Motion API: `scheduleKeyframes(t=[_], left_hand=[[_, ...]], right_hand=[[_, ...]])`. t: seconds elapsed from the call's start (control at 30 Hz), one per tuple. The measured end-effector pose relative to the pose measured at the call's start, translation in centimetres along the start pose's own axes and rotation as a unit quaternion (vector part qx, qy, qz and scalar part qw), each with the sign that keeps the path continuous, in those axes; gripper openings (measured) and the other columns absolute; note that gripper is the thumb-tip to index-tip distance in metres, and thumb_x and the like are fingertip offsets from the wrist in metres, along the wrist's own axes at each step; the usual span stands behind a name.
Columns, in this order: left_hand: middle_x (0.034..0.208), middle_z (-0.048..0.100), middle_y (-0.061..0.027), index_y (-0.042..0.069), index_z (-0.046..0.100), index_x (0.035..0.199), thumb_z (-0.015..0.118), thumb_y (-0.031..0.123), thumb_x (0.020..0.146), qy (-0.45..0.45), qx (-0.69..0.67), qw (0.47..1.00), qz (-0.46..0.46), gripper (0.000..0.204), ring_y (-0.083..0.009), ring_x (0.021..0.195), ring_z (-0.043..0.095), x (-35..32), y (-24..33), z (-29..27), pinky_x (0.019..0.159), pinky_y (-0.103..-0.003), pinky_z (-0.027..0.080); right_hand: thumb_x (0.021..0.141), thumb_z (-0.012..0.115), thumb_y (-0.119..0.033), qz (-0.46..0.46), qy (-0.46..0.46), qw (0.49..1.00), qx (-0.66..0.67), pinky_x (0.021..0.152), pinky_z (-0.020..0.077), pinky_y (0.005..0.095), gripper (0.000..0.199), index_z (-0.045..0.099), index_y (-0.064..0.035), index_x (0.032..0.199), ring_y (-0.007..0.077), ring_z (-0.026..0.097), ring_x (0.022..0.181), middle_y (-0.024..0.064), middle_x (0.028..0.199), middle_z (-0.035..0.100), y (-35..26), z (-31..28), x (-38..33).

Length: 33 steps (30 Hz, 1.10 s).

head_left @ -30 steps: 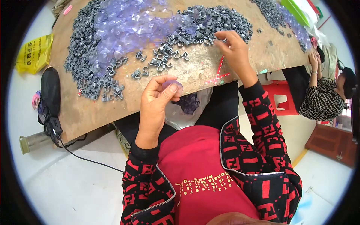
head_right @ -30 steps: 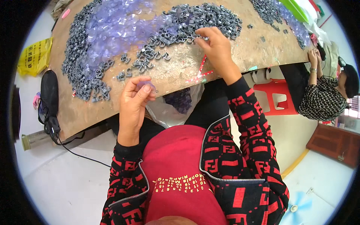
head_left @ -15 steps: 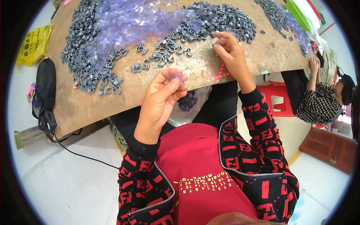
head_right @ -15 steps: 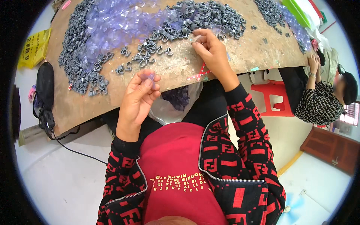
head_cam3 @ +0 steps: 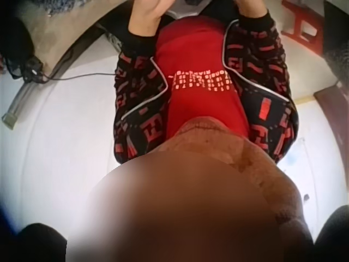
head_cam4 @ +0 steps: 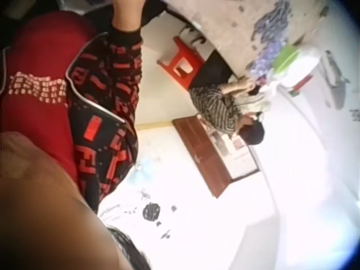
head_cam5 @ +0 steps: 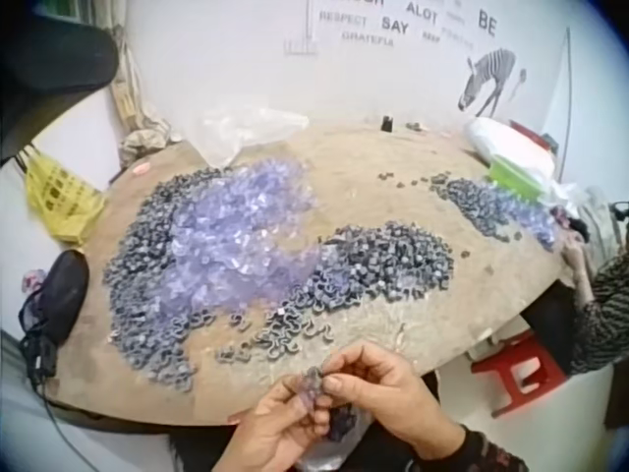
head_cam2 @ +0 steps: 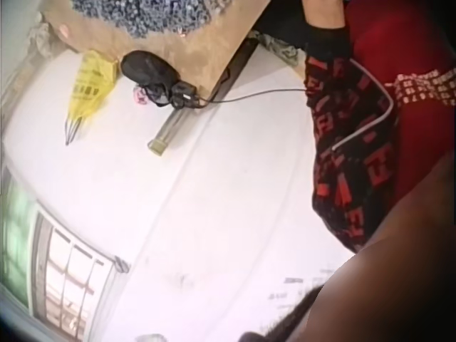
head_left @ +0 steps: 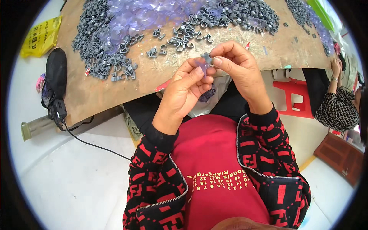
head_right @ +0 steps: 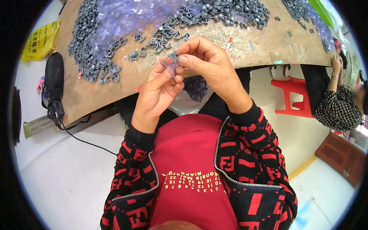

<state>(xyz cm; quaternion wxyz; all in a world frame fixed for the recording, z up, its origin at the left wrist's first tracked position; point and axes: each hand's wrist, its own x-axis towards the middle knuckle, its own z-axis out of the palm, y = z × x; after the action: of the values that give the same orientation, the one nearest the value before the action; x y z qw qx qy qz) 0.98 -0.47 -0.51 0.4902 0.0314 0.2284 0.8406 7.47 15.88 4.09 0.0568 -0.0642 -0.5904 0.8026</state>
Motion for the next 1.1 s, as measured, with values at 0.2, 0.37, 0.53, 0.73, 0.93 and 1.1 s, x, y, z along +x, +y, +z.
scheduleKeyframes(t=[0.2, 0.37, 0.53, 0.73, 0.93, 1.1], left_hand=[[0.095, 0.063, -0.0041, 0.008, 0.057, 0.109, 0.06, 0.011, 0.092, 0.007, -0.007, 1.0, 0.011, 0.018, -0.0116, 0.081, 0.061, -0.1, 0.1, -0.3, 0.072, -0.025, 0.05], [0.095, 0.063, -0.0059, 0.008, 0.057, 0.108, 0.06, 0.01, 0.091, -0.012, -0.015, 1.0, -0.011, 0.017, -0.0129, 0.082, 0.061, -0.4, 0.4, 0.0, 0.071, -0.025, 0.051], [0.096, 0.064, -0.0074, 0.008, 0.057, 0.108, 0.058, 0.008, 0.092, -0.026, -0.108, 0.994, -0.023, 0.016, -0.0145, 0.084, 0.062, -0.3, 1.0, 0.0, 0.07, -0.026, 0.051], [0.096, 0.063, -0.0073, 0.008, 0.056, 0.11, 0.057, 0.007, 0.092, -0.015, -0.126, 0.991, -0.029, 0.018, -0.0149, 0.084, 0.061, -0.3, 0.8, 0.2, 0.07, -0.027, 0.051], [0.093, 0.06, -0.0047, 0.008, 0.055, 0.11, 0.06, 0.007, 0.091, -0.001, -0.078, 0.997, -0.006, 0.02, -0.0142, 0.084, 0.059, -0.4, 0.7, 0.7, 0.071, -0.027, 0.05], [0.092, 0.06, -0.0036, 0.008, 0.056, 0.111, 0.062, 0.009, 0.09, 0.013, -0.047, 0.999, -0.009, 0.021, -0.0133, 0.082, 0.059, -0.4, 0.6, 0.5, 0.071, -0.027, 0.049]], right_hand=[[0.089, 0.061, -0.006, -0.14, -0.05, 0.922, -0.357, 0.078, 0.0438, 0.023, 0.028, 0.059, 0.0, 0.116, 0.0087, 0.055, 0.089, 0.0012, 0.097, 0.059, -0.4, -0.2, 0.0], [0.091, 0.057, -0.006, -0.119, -0.004, 0.958, -0.262, 0.072, 0.0437, 0.0217, 0.022, 0.06, 0.0006, 0.113, 0.0083, 0.055, 0.083, 0.0009, 0.096, 0.058, -0.4, -0.1, -0.5], [0.093, 0.055, -0.006, -0.045, 0.019, 0.987, -0.152, 0.071, 0.0446, 0.0201, 0.018, 0.06, 0.0008, 0.109, 0.0077, 0.056, 0.08, 0.0015, 0.095, 0.059, -1.6, 0.2, -1.6], [0.092, 0.058, -0.006, -0.023, 0.007, 0.985, -0.17, 0.073, 0.0465, 0.0218, 0.016, 0.06, 0.0003, 0.107, 0.007, 0.056, 0.083, 0.0018, 0.097, 0.059, -1.2, 0.7, -1.9], [0.09, 0.06, -0.006, -0.04, -0.012, 0.979, -0.2, 0.072, 0.0452, 0.0214, 0.017, 0.06, -0.0004, 0.105, 0.0069, 0.055, 0.084, 0.0015, 0.097, 0.06, -1.0, 0.3, -1.7], [0.087, 0.062, -0.007, -0.055, -0.026, 0.961, -0.269, 0.068, 0.0408, 0.0218, 0.015, 0.062, -0.0011, 0.101, 0.0064, 0.052, 0.079, 0.0001, 0.09, 0.061, -1.3, 0.2, -1.6]])
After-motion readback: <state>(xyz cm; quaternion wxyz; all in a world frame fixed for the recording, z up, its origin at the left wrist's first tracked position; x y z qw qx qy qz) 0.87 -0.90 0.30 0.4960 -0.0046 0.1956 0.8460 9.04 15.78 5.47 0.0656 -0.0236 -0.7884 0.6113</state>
